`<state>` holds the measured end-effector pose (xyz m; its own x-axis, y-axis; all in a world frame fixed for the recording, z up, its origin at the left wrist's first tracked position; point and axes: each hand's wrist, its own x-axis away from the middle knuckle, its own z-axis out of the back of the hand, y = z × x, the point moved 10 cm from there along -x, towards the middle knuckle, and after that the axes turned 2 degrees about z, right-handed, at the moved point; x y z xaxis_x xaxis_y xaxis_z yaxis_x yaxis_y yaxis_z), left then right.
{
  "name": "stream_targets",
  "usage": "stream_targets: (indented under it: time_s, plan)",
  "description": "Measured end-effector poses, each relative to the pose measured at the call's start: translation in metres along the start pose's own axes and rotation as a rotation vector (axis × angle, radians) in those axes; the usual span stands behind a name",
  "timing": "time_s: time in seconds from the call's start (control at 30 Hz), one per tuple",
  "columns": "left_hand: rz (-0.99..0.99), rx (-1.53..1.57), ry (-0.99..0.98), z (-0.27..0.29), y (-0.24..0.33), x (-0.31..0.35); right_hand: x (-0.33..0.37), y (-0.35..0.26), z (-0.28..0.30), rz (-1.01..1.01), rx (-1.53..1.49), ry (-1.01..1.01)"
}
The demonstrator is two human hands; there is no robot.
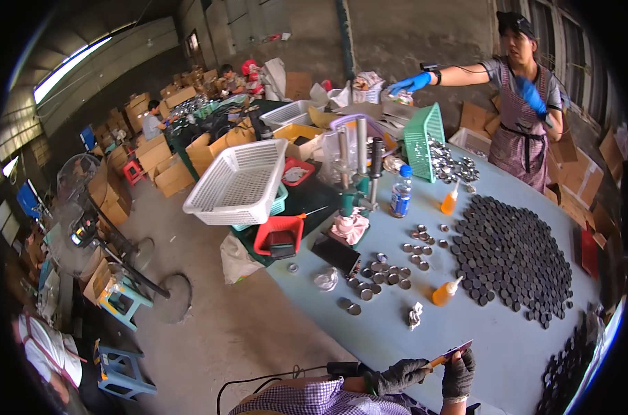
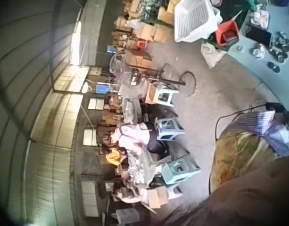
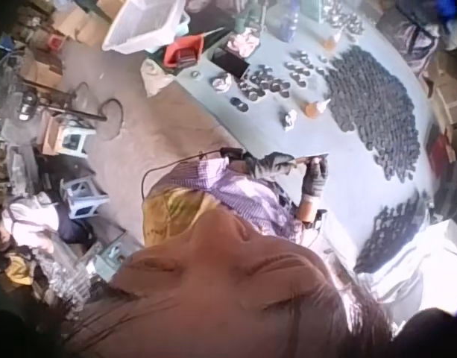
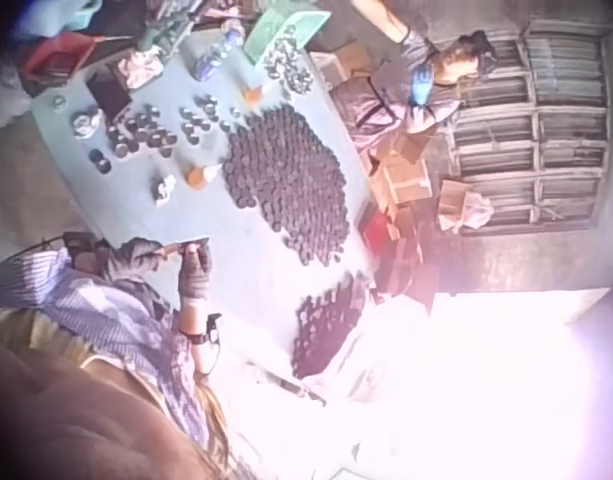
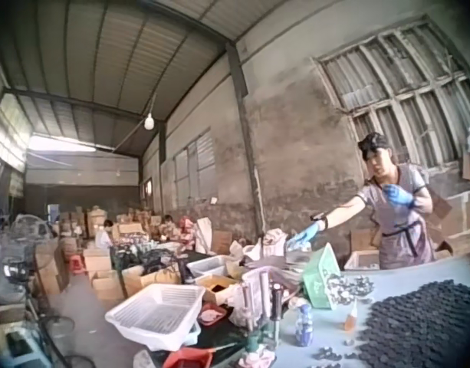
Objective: Applying adhesive to circular discs and placing them into metal casings.
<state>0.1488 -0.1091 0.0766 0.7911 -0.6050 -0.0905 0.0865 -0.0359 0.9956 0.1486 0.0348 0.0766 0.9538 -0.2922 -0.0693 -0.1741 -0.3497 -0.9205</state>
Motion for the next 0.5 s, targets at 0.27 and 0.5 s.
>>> stream_targets:
  time_s: [0.27,0.5]
  plan:
    - [0.03,0.009,0.118,0.082,0.004,0.02,-0.031,0.007,-0.113,0.015,0.032,-0.284]
    - [-0.044,0.109,0.585,0.224,0.041,0.074,-0.05,0.014,-0.31,0.033,0.199,-0.842]
